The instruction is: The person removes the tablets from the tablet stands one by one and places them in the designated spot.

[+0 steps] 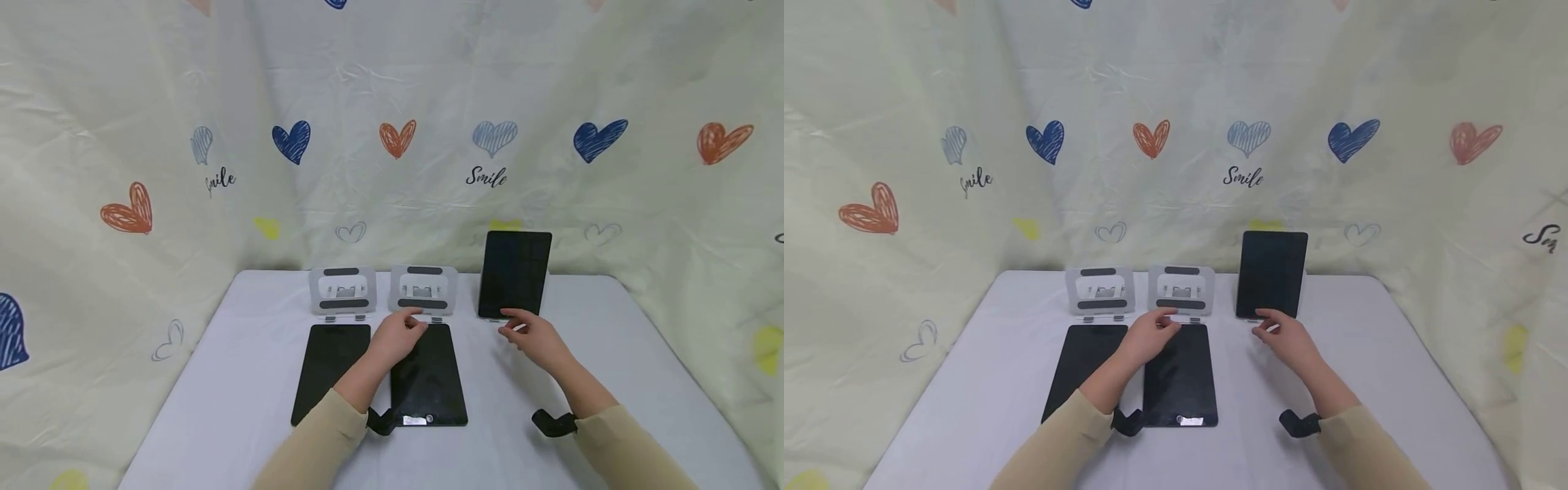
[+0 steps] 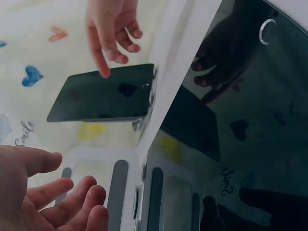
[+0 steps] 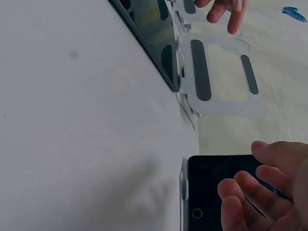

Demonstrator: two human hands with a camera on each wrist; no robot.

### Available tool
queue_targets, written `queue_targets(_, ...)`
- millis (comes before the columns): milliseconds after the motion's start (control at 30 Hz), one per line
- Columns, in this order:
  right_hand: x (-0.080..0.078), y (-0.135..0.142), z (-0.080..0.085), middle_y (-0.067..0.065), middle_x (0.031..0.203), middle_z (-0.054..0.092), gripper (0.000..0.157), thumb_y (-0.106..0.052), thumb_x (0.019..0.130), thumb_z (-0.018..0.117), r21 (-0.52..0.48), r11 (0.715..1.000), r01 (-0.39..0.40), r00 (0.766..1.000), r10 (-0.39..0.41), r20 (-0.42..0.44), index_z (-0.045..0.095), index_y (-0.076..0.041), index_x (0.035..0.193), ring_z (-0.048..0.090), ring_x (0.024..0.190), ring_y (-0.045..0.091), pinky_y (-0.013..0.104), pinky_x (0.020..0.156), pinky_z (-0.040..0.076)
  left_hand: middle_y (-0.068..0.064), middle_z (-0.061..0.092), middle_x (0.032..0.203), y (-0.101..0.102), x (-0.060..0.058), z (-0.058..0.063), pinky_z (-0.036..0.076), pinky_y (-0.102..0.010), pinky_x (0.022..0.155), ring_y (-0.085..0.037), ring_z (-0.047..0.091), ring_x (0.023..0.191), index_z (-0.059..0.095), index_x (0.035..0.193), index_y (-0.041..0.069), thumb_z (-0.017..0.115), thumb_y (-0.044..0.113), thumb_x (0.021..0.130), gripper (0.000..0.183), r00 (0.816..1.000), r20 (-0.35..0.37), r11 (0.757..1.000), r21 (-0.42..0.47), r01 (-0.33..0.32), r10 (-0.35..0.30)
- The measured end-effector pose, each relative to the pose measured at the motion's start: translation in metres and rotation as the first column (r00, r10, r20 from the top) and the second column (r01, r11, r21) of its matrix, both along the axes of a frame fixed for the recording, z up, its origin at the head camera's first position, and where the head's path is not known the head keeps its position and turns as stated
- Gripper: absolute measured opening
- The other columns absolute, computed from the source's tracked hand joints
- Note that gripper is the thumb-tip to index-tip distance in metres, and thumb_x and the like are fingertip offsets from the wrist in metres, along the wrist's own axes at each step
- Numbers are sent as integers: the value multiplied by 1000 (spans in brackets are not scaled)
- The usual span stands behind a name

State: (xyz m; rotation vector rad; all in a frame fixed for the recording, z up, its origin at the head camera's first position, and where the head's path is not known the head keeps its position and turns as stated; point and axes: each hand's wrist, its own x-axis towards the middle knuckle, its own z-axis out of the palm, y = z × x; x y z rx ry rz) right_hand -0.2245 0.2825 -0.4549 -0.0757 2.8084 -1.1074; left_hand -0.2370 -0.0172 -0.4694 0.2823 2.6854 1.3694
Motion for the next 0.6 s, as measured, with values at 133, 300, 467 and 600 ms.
queue_targets(133,0,6,2,12,112,62,57,-30,97,65,11,1000,8,1000,-8,-15,47,-2,143,63,93,26,32,70,51,3,70,110,12,-2,1,50,-39,87,-19,64,106,59,138,19,60,33,99,41,1000,9,1000,24,-5,5)
queue_targets(300,-1,14,4,15,112,62,56,-29,98,63,32,999,17,999,-16,-36,47,0,143,62,94,29,33,71,51,5,68,113,29,-6,-3,51,-38,83,-17,64,105,59,137,23,59,34,99,40,1000,28,998,62,-9,7)
queue_targets(467,-3,21,6,16,112,61,53,-26,99,62,51,998,26,998,-24,-51,47,1,142,61,98,29,35,73,53,5,68,112,42,-10,-5,52,-36,80,-16,64,104,60,137,23,59,33,99,39,1000,26,996,89,-10,7)
queue_targets(600,-6,26,11,17,112,61,53,-27,99,61,80,996,30,997,-24,-70,48,2,141,61,100,31,36,72,53,6,67,114,52,-13,-3,51,-36,85,-16,64,107,60,138,22,59,35,99,40,999,23,996,85,-26,24)
